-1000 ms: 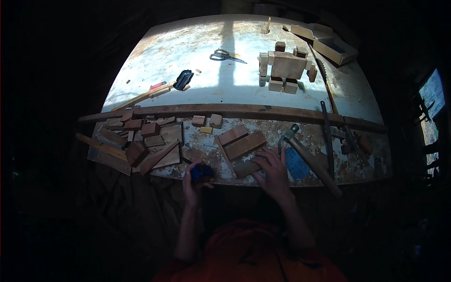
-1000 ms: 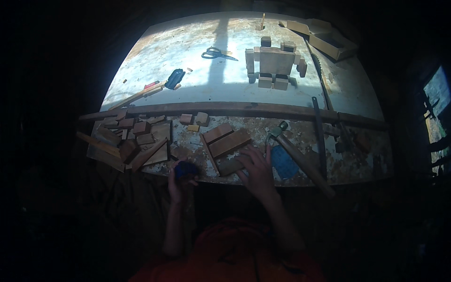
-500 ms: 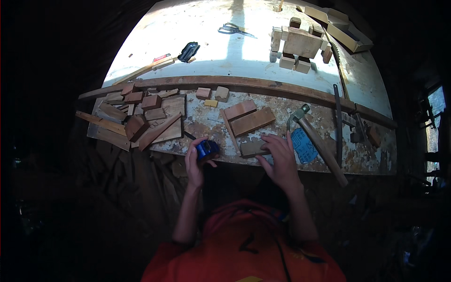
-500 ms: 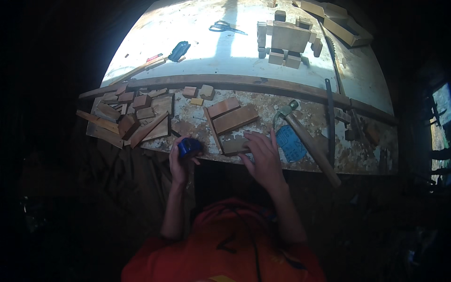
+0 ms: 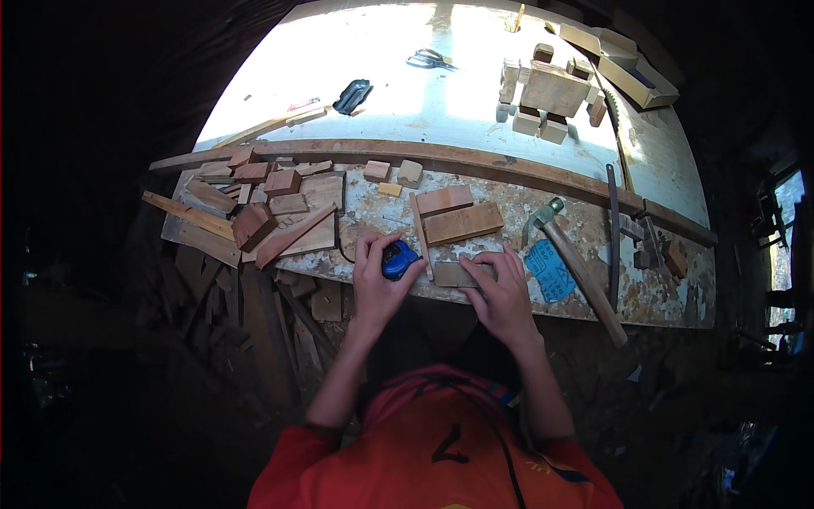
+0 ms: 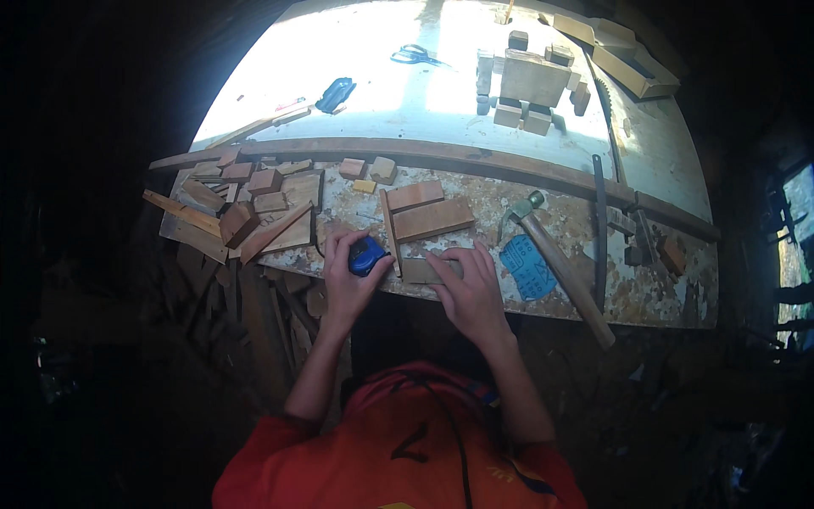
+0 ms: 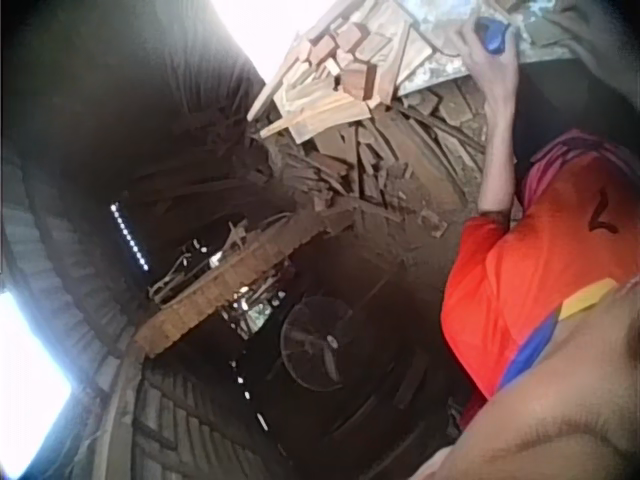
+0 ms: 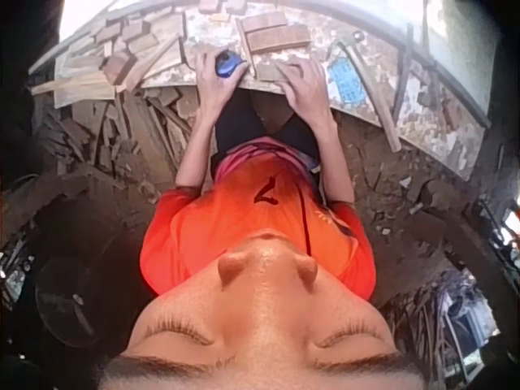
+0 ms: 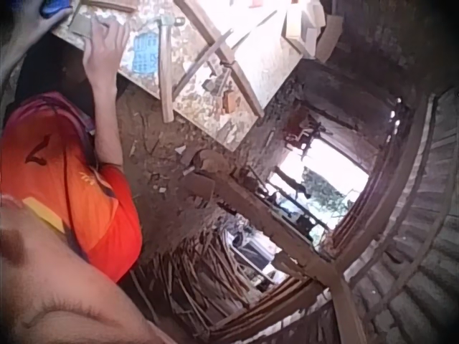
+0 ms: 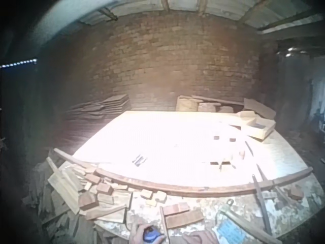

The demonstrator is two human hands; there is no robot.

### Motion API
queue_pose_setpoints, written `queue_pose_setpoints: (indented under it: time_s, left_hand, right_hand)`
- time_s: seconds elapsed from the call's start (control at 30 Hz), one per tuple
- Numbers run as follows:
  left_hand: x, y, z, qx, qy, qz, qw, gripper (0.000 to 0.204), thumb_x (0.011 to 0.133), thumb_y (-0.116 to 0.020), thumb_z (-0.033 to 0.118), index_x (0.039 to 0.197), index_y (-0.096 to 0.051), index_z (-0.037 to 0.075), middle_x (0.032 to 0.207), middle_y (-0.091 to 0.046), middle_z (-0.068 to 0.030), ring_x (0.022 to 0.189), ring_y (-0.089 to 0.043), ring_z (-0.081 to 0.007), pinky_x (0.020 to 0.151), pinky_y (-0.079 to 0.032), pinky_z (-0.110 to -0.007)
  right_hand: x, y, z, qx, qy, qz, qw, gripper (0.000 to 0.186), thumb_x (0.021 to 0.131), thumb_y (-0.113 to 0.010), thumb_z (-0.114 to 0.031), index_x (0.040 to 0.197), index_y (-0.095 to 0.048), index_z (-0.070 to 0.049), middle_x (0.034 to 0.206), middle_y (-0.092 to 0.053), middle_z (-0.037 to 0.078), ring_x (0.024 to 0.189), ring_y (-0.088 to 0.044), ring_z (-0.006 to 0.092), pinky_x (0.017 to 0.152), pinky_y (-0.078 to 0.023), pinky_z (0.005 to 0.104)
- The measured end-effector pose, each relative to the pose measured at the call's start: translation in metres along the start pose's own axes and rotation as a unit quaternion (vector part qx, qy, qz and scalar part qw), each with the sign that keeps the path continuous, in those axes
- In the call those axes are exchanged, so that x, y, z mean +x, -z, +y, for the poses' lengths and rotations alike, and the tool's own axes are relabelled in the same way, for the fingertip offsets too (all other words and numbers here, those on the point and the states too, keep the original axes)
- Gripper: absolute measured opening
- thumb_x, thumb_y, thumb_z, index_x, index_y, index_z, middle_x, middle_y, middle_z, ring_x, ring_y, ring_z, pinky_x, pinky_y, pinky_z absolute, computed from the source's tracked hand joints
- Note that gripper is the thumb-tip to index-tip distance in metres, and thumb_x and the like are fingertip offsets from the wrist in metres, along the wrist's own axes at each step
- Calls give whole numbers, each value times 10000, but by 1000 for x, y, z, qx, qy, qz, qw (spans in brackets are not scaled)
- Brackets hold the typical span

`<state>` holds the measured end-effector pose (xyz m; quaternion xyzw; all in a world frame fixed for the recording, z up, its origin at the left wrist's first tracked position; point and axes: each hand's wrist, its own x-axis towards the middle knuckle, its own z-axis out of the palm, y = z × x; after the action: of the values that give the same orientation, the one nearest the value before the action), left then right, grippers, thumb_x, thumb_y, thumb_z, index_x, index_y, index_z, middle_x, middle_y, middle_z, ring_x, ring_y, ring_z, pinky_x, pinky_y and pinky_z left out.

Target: Sanding wood pieces and assembling them with a hammer in a workshop.

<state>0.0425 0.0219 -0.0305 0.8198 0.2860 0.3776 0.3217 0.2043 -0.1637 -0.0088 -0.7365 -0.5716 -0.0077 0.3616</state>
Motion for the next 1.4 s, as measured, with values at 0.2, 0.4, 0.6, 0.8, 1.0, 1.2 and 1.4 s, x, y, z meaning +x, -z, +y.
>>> queue_pose_setpoints:
  time_s: [0.2, 0.4, 0.6, 0.8, 1.0, 1.2, 1.4]
  left_hand:
    - [-7, 7, -1, -51, -10, 23, 998, 656, 720, -1022, 231, 1259, -710, 28, 1213, -679, -156, 1135, -689, -325, 1007, -548, -416]
    - [-39, 23, 22, -179, -45, -56, 981, 1035, 466, -1109, 416, 1321, -693, 6, 1252, -690, -162, 1168, -698, -329, 1019, -560, -429]
    - [-76, 16, 32, -203, 20, -44, 978, 1075, 477, -1085, 527, 1333, -692, 8, 1230, -654, -155, 1139, -677, -317, 995, -561, -415]
    - [-76, 22, 24, -180, -7, -121, 976, 978, 532, -1086, 458, 1310, -699, 9, 1287, -670, -186, 1177, -699, -344, 995, -571, -429]
    - [-72, 29, 36, -153, -4, -151, 977, 889, 554, -1090, 370, 1272, -707, 14, 1213, -708, -166, 1097, -736, -337, 957, -594, -423]
    - [-74, 40, 35, -135, -4, -181, 974, 806, 568, -1088, 348, 1208, -722, 25, 1169, -702, -149, 1042, -739, -303, 900, -605, -393]
    - [-71, 61, 36, -103, 33, -204, 973, 676, 607, -1069, 287, 1126, -727, 22, 1104, -701, -139, 989, -739, -302, 867, -601, -388]
  right_hand:
    - [2, 9, -2, -30, -7, 41, 999, 549, 843, -856, -83, 1372, -711, -92, 1305, -662, 125, 1265, -636, 356, 1217, -408, 610]
    - [0, 26, -32, 140, -47, 8, 989, 534, 829, -888, -100, 1334, -725, -42, 1306, -682, 152, 1235, -658, 366, 1077, -510, 478]
    - [-20, 4, -45, 249, -33, -58, 966, 340, 841, -882, -47, 1161, -776, -1, 1067, -761, 162, 989, -756, 314, 881, -599, 378]
    - [-30, -4, -45, 249, -63, -85, 963, 196, 901, -856, -110, 980, -700, -22, 897, -699, 133, 826, -711, 321, 746, -552, 418]
    - [-29, 1, -42, 255, -67, -116, 958, 188, 910, -823, -57, 965, -651, -6, 891, -679, 131, 800, -690, 302, 727, -544, 386]
    - [-36, -4, -44, 264, -56, -144, 952, 186, 895, -814, -49, 948, -638, -22, 889, -671, 124, 795, -686, 296, 716, -538, 380]
    - [-44, 8, -46, 363, -59, -107, 924, 192, 855, -798, -19, 923, -618, -24, 885, -651, 106, 773, -670, 271, 696, -537, 352]
